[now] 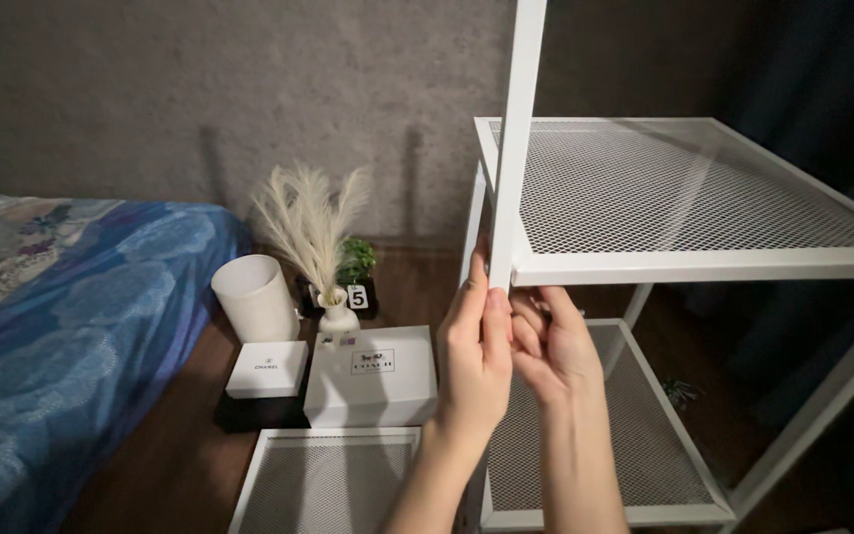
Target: The person assembles a white metal mesh shelving unit by hand, inserting and tightening screws to attach vertical poles to the mesh shelves. The person then disassembles the unit by removing the screws and separating the poles from the shelves.
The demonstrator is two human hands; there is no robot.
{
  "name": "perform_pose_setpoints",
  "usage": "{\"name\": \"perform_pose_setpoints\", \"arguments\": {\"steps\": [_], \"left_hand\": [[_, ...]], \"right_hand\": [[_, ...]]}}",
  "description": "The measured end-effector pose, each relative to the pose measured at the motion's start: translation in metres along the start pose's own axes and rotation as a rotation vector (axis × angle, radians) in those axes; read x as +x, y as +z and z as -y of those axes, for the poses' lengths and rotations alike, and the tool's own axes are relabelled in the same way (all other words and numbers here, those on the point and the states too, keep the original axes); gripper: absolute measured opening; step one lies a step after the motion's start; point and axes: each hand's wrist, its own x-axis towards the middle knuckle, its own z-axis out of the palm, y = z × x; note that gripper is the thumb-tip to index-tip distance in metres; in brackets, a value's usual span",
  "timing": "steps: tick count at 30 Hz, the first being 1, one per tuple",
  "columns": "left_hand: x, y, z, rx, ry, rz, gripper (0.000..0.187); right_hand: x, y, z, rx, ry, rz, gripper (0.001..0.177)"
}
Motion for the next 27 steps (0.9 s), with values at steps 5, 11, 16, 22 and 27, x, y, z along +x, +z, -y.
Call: {"name": "perform_pose_setpoints", "arguments": {"steps": [5, 11, 16, 22, 27], "left_hand": [[-0.002, 0.0, -0.007, -0.183, -0.124, 0.043, 0.045], [0.0, -0.005, -0.001, -0.224, -0.081, 0.04, 0.043], [0.004, -0.01, 0.0, -0.351, -0.174, 0.068, 0.043], [0.005, -0.008, -0.006, -0.256, -0.142, 0.069, 0.044], [0.008, -0.014, -0.012, -0.241, -0.155, 0.126, 0.045]], "right_hand": [[0.005, -0.01, 0.0, -0.066, 0.041, -0.035, 0.023], [0.023, -0.034, 0.008, -0.174, 0.144, 0.055, 0.026], [0.048, -0.052, 0.034, -0.235, 0.346, 0.241, 0.029], [0.051, -0.047, 0.088, -0.377, 0.465, 0.262, 0.021], [0.038, -0.013, 0.11, -0.92, 0.253, 0.083, 0.015]]}}
